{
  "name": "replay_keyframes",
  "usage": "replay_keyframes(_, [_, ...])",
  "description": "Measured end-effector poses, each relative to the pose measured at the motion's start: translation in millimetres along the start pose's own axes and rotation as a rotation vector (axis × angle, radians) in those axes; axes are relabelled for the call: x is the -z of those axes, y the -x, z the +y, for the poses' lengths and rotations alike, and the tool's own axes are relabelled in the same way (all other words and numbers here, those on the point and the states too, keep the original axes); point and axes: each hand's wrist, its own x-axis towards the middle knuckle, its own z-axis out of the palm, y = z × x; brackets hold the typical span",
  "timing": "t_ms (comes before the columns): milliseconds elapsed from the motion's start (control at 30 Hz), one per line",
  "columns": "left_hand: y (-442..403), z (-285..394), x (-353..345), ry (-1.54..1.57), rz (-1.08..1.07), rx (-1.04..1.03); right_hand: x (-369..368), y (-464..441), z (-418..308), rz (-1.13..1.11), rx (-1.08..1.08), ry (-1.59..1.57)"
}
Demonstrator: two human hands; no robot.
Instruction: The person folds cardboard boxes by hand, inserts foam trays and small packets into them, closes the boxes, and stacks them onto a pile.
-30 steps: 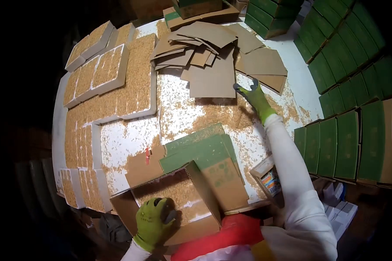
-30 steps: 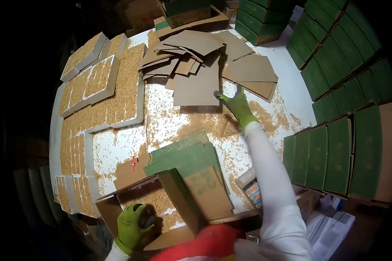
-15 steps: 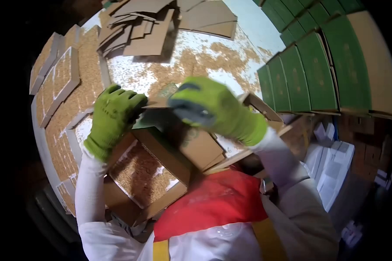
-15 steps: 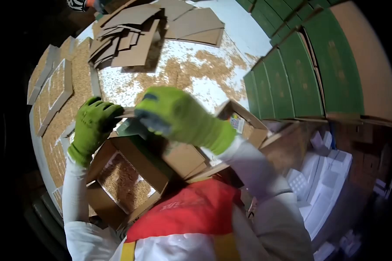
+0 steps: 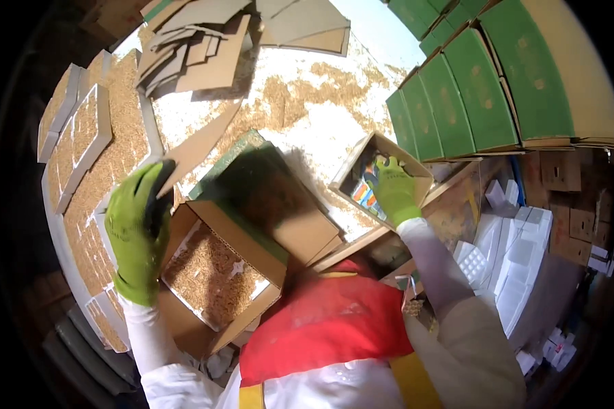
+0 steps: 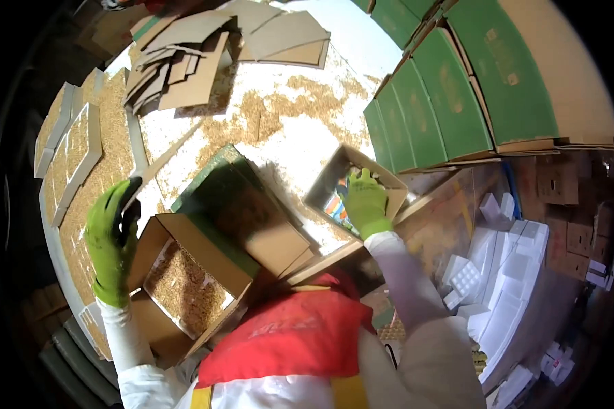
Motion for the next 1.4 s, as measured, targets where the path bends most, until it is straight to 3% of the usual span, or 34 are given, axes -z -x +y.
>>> replay_keyframes(100, [27,-8,19,0.036,0.013,0.065,-47,-4,38,0.132,0.064,-0.045])
replay_keyframes(200, [53,-9,44,-0.031,0.052,0.145,-17,3,36,0.219,0.085,-0.245])
replay_keyframes(267, [75,-7,56,0.012,0.116,0.218,29,17,20,0.163,0.023,-0.602])
replay_keyframes(333, [96,-5,70,-0.090,0.089,0.195,69,40,-42,0.355,0.150,-1.281])
replay_keyframes(400, [120,-4,73,-0.143,0.114,0.220,134,78,-120,0.382,0.447,-1.223])
replay_keyframes(467, [137,10,68,-0.306,0.161,0.179,156,94,-168,0.355,1.038,-0.769])
replay_keyframes(500, [143,20,66,-0.381,0.123,0.125,147,101,-188,0.252,1.115,-0.515])
replay_keyframes(533, [152,31,62,-0.352,0.068,0.065,136,105,-199,0.162,1.028,-0.318])
replay_keyframes(633, [179,64,36,-0.289,-0.332,0.001,126,90,-178,0.251,0.848,-0.828])
replay_keyframes(667, [188,66,24,-0.059,-0.397,0.095,127,95,-175,0.295,0.627,-0.805])
replay_keyframes(700, [198,59,9,0.113,-0.463,0.157,113,86,-166,0.249,0.577,-1.058])
replay_keyframes(733, [202,51,-6,0.280,-0.508,0.207,100,74,-152,0.198,0.555,-1.089])
replay_keyframes(833, [204,48,-19,0.398,-0.430,0.362,114,77,-160,0.090,0.577,-1.097])
replay_keyframes(933, [207,38,24,0.978,-0.418,0.444,118,75,-162,0.069,0.696,-1.015])
replay_keyframes(1000, [226,24,65,1.121,-0.196,0.545,118,66,-156,-0.107,0.597,-1.096])
replay_keyframes(1100, [294,4,54,0.820,0.717,1.122,109,56,-166,-0.276,0.555,-1.281])
replay_keyframes(1133, [319,-10,32,0.796,0.832,1.075,104,54,-172,-0.311,0.564,-1.352])
replay_keyframes(1167, [317,-11,19,0.609,0.611,0.905,92,53,-180,-0.322,0.677,-1.186])
replay_keyframes(1200, [310,-7,6,0.420,0.399,0.726,71,58,-200,-0.109,0.966,-0.987])
replay_keyframes(1233, [298,2,-14,0.307,0.211,0.584,84,69,-222,-0.017,1.235,-0.490])
replay_keyframes(1267, [281,6,-29,0.185,0.044,0.422,64,73,-229,0.140,1.281,-0.327])
replay_keyframes(1300, [262,-3,-35,0.152,0.022,0.382,77,74,-232,0.222,1.287,-0.234])
replay_keyframes(1333, [255,-3,-39,0.112,-0.006,0.368,65,50,-234,0.118,1.259,-0.250])
replay_keyframes(1367, [274,3,-40,0.163,0.061,0.415,70,68,-229,0.051,1.213,-0.324])
replay_keyframes(1400, [284,-4,-52,0.203,0.178,0.422,81,69,-227,0.068,1.089,-0.614])
